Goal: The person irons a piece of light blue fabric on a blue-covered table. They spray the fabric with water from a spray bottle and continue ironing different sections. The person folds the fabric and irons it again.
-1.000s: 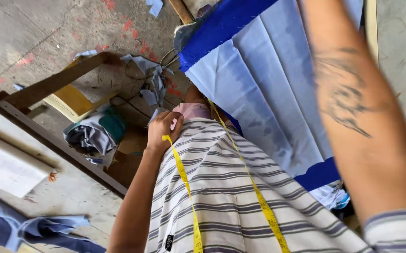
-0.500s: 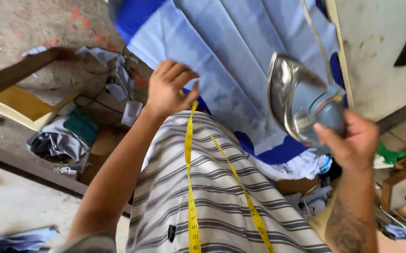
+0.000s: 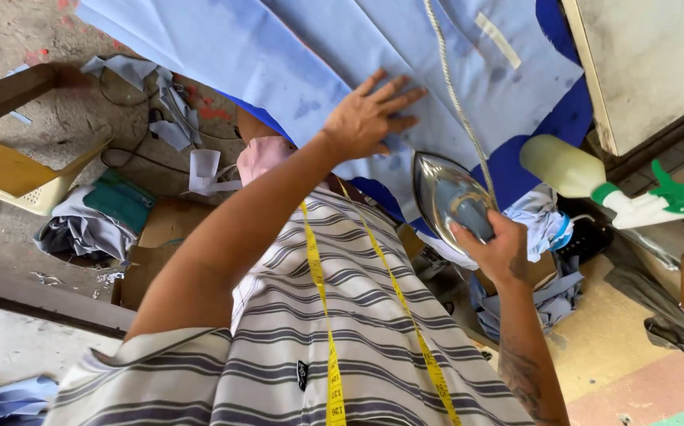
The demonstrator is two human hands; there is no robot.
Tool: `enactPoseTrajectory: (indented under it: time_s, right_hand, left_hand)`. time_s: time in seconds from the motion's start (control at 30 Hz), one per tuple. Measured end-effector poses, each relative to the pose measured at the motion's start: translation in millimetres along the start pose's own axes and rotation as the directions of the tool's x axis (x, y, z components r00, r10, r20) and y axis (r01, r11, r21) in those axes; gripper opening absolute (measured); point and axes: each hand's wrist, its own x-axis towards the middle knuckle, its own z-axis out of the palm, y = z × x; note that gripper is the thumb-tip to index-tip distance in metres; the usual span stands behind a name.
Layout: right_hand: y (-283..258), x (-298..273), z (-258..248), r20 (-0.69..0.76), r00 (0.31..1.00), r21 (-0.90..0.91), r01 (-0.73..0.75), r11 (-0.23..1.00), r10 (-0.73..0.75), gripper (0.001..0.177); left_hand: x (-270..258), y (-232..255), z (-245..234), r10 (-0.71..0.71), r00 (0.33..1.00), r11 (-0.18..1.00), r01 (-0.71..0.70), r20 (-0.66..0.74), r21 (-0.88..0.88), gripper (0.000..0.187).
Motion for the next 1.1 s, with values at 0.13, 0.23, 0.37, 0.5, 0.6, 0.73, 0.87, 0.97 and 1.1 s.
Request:
enactPoseTrajectory:
  time_s: [0.13,0.23,0.37,0.5,0.6,0.73,0.87,0.97,1.1]
  right_hand:
    - [10.5,11.4,22.1,-0.064,0.971,0.056,0.235,0.97,-0.231,0.048]
    - [0.2,22.4,30.9,-0.089,0.944,0.015,0.32,0.947,-0.318,0.049]
    - [-4.8,30.4,44.6,-0.142,0.901,0.02,0.417,0.909,-0.41,0.053]
    - [-4.9,35.7,53.2,-0.161,0.899,0.019,0.416,0.909,-0.408,0.055]
    - [-3.0,34.6,49.7,-0.113,0.901,0.056,0.427,0.903,-0.419,0.045]
    - [5.9,37.5,49.1,-0.087,0.937,0.057,0.343,0.938,-0.337,0.053]
    - [-6.9,41.9,48.3,-0.062,0.953,0.064,0.301,0.951,-0.297,0.048]
    - [0.7,44.8,48.2,-0.056,0.945,0.043,0.323,0.945,-0.321,0.051]
    - [12.6,41.9,41.7,-0.024,0.957,0.053,0.291,0.955,-0.29,0.055]
  left_hand:
    - [-0.9,-0.5,-0.2,-0.004,1.0,0.999,0.003,0.019,0.032,0.094]
    - [2.8,-2.9,-7.6,-0.025,0.996,0.998,0.02,0.083,0.065,0.099]
    - [-1.7,-3.5,-6.1,-0.007,0.998,0.998,0.003,0.061,0.07,0.102]
    - [-3.6,-5.5,-3.3,0.009,0.998,1.0,-0.01,0.057,0.024,0.103]
    - [-2.9,-6.3,-2.3,0.012,0.999,1.0,-0.012,0.046,0.006,0.102]
    - [-5.2,-10.6,-1.8,0.016,0.999,0.998,-0.019,0.044,0.057,0.102]
    - [-5.6,-9.7,-2.6,0.034,0.999,0.998,-0.035,0.026,0.046,0.102]
    - [-6.2,-10.1,1.9,0.028,0.999,0.998,-0.03,0.037,0.062,0.106]
    - [-12.1,-12.4,-1.3,0.041,0.999,0.999,-0.041,-0.005,0.034,0.102]
